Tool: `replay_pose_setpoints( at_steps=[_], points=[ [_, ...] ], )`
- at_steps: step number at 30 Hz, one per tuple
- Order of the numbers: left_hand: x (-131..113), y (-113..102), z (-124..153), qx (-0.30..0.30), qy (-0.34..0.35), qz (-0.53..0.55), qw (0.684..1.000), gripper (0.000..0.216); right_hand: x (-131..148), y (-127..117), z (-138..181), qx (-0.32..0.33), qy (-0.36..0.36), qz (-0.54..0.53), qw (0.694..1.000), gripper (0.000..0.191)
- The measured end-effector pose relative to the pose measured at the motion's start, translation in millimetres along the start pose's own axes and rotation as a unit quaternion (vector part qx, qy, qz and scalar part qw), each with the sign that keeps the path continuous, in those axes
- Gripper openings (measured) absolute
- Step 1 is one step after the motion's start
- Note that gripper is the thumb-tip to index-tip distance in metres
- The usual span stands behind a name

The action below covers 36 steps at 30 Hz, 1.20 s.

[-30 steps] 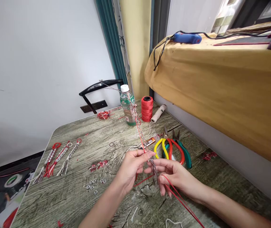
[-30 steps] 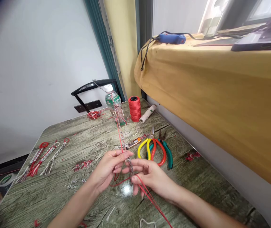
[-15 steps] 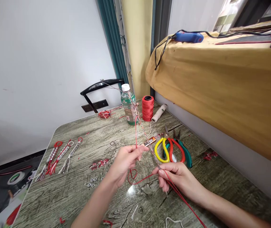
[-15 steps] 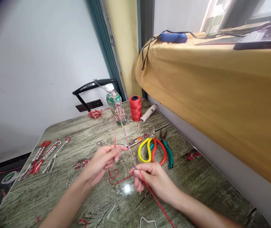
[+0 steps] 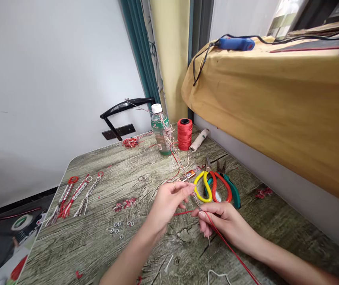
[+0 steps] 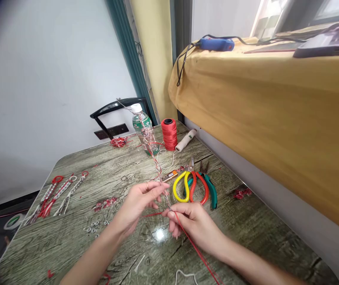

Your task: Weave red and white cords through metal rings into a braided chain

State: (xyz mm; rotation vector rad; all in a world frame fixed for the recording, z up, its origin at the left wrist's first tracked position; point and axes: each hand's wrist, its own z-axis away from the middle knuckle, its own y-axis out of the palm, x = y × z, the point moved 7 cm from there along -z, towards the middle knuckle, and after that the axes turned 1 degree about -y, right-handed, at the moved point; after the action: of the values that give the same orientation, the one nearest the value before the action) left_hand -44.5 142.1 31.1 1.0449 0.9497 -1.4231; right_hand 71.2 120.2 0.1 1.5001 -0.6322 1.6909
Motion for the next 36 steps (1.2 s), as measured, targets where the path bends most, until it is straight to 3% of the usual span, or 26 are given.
replay_pose_setpoints(
  at_steps=[3,11,22,29,36],
  points=[
    [9.9,5.2,-3.4,0.004,-0.032,0.060,0.998,0.023,-0.3,-1.5,0.4,-0.001,-0.005,0.021,1.000,0.033],
    [13.6,-7.9,-0.8,-0.027,-0.037,0.066,0.997,0.019,2.9,-7.0,2.0,-0.021,-0.024,0.059,0.998,0.028],
    [13.1,-9.8,1.0,-0.020,-0.039,0.070,0.997,0.016,15.0,-16.3,10.2,-0.058,-0.090,0.194,0.975,0.027],
    [11.5,-11.0,2.7,-0.009,-0.039,0.289,0.956,0.008,21.3,-21.5,14.9,-0.083,-0.107,0.266,0.955,0.029],
    [22.9,18.0,13.3,-0.001,-0.068,0.197,0.978,0.014,35.6,-20.1,16.2,-0.092,-0.163,0.317,0.930,0.027]
  ],
)
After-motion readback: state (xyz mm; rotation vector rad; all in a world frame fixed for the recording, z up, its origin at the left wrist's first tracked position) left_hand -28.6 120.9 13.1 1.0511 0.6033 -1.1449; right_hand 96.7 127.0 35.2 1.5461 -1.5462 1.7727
